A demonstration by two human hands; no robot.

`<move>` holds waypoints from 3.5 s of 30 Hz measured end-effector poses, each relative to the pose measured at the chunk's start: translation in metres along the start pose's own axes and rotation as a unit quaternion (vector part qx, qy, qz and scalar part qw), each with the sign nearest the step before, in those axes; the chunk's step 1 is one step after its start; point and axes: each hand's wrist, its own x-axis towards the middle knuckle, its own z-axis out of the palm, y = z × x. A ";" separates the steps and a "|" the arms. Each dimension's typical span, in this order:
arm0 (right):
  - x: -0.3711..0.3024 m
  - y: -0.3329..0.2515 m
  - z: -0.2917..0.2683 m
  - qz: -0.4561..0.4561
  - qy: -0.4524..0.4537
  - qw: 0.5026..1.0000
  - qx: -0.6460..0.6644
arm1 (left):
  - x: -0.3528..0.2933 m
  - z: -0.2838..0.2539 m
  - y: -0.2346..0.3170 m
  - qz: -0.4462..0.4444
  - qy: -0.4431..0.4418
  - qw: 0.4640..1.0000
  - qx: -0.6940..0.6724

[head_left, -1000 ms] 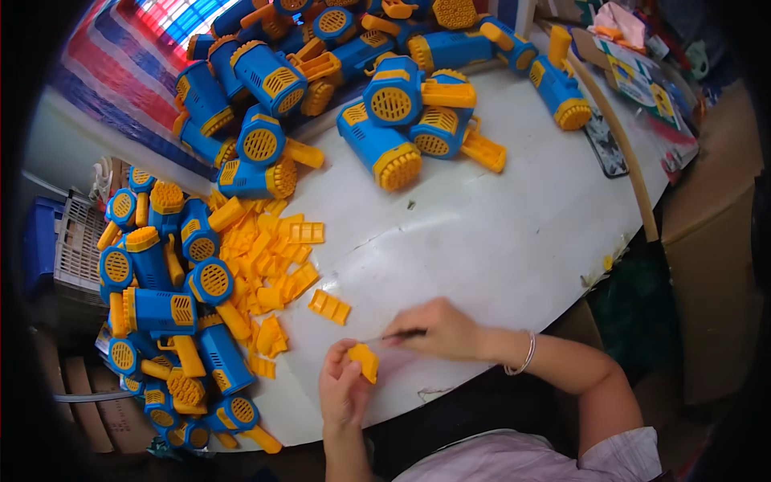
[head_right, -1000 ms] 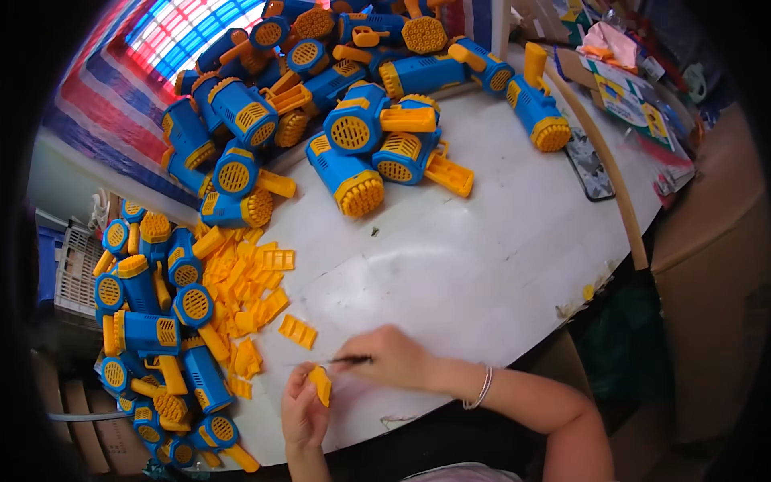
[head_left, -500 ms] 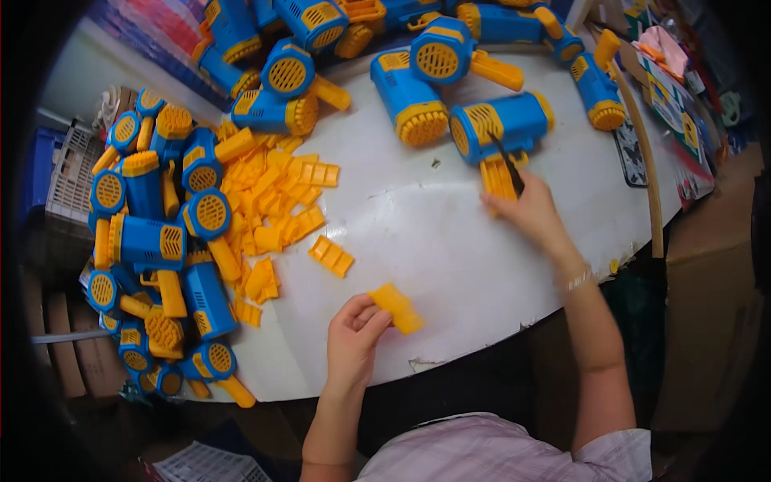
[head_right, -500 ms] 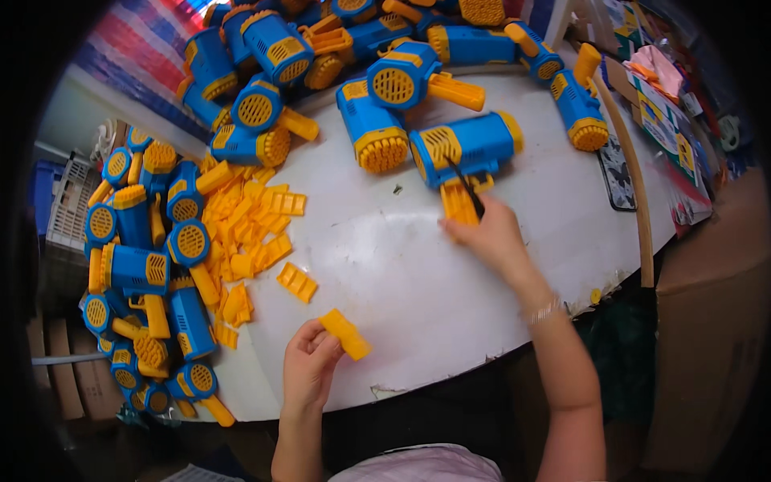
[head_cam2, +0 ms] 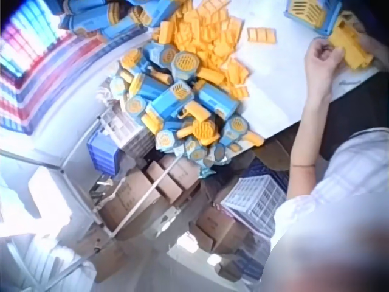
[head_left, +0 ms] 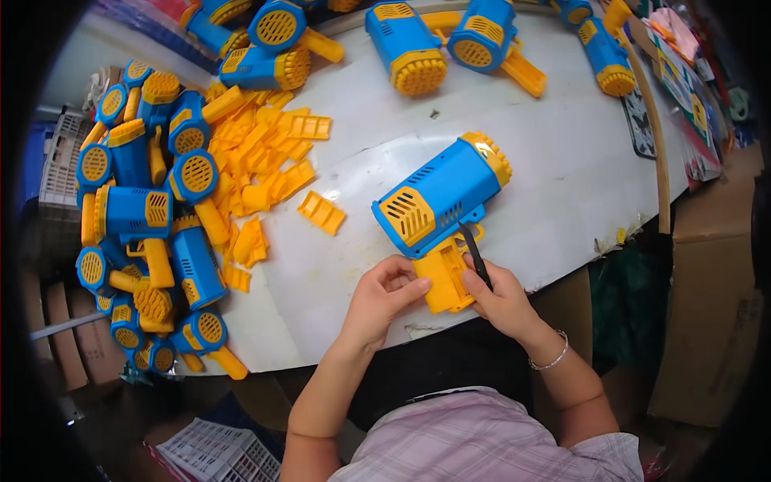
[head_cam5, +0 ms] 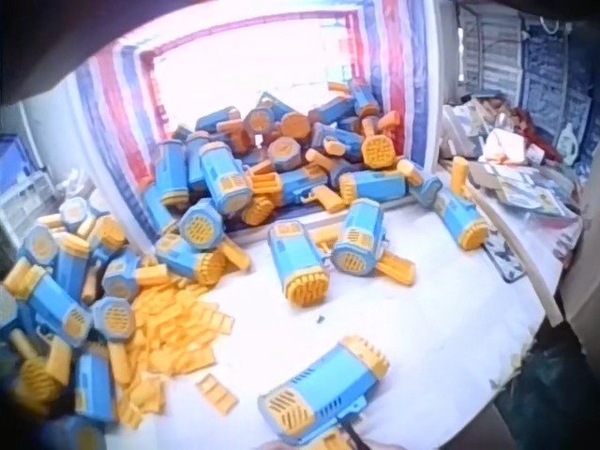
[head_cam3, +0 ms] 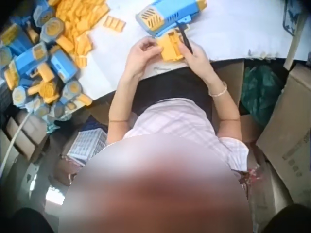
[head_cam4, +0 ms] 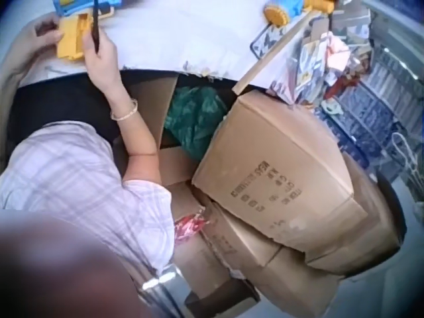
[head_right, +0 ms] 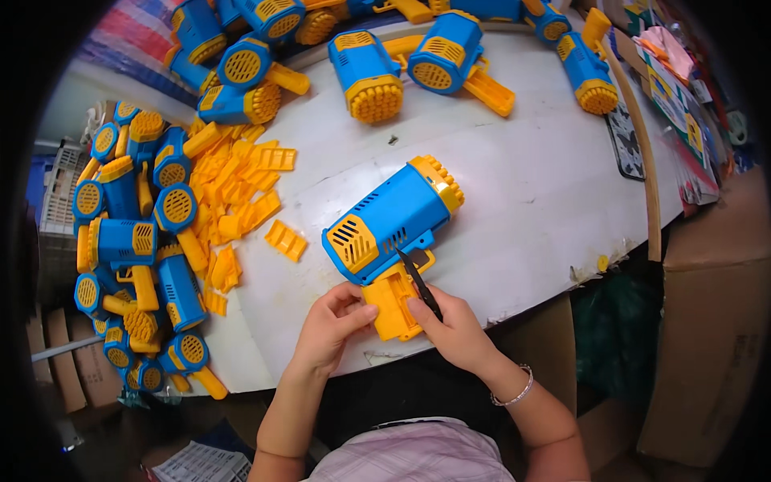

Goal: Assembling plastic toy bubble guns by trimming parts and fitting them together.

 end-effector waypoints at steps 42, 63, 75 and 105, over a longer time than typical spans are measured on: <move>-0.002 0.012 0.020 -0.158 -0.027 0.955 -0.248 | -0.025 0.004 -0.012 0.001 -0.062 0.992 -0.113; 0.009 0.003 0.018 -0.123 0.025 0.970 -0.207 | -0.172 -0.286 0.242 0.385 0.696 0.300 0.526; 0.015 -0.001 0.020 -0.126 0.092 0.977 -0.146 | -0.099 -0.163 0.185 0.507 0.596 0.320 0.534; 0.012 -0.007 0.039 -0.264 -0.018 0.860 -0.435 | -0.037 -0.017 0.013 0.066 0.051 0.990 -0.112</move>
